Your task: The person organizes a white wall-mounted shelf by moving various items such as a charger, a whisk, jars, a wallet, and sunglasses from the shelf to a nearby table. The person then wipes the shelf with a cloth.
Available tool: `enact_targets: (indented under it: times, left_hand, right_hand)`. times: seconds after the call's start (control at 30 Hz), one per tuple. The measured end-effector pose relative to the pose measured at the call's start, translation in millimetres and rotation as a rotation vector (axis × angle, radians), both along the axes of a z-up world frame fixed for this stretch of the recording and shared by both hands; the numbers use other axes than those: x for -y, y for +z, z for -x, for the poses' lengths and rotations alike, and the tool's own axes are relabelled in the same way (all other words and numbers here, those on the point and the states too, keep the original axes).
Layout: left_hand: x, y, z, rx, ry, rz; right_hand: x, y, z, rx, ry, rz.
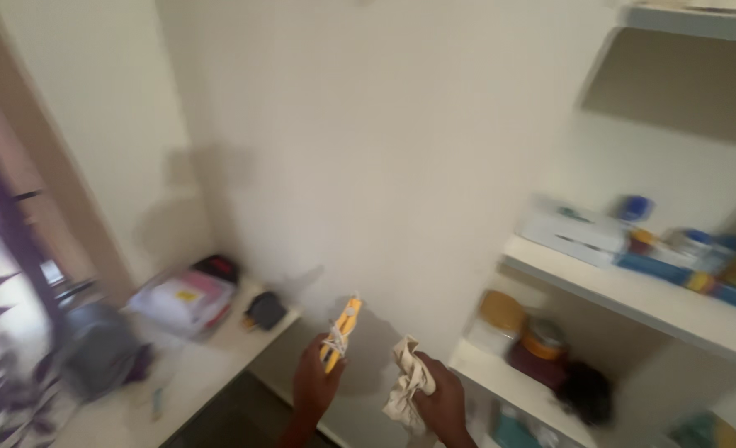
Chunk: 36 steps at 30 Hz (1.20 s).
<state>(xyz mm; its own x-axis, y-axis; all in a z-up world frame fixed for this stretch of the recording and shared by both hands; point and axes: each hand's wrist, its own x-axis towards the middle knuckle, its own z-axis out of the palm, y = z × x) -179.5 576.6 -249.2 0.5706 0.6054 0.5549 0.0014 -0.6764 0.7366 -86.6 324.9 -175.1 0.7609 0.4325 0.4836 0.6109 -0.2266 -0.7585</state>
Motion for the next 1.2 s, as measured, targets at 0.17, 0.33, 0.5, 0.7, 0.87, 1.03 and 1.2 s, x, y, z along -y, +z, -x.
enact_targets:
  times: [0.17,0.33,0.5,0.7,0.87,1.03,1.2]
  left_hand:
    - [106.8,79.5,-40.0,-0.227,-0.287,0.147]
    - [195.6,124.7,-67.7,-0.075,-0.523,-0.022]
    - [271.2,146.8,-86.0,-0.137,-0.669,-0.062]
    - [340.7,168.5,-116.3,0.017,-0.770,-0.395]
    - [398.9,190.5,-121.8,-0.044,-0.891,-0.495]
    - [455.2,203.1,-132.9,0.196,-1.031,-0.702]
    - [504.2,204.3,-137.6,0.321,-1.086,-0.796]
  right_hand:
    - [95.3,3.6,-15.3,-0.023,-0.320,-0.097]
    - [185.5,21.1,-15.1,-0.085,-0.600,-0.259]
    - [261.9,54.3,2.6,-0.147,-0.809,-0.505]
    - [360.1,103.1,22.7,0.260,-0.847,-0.680]
    - [407.3,158.1,36.5,0.706,-0.880,-0.158]
    - [420.2,195.6,24.8,0.839,-0.720,0.737]
    - [454.7,198.5,19.0,0.545,-0.823,0.617]
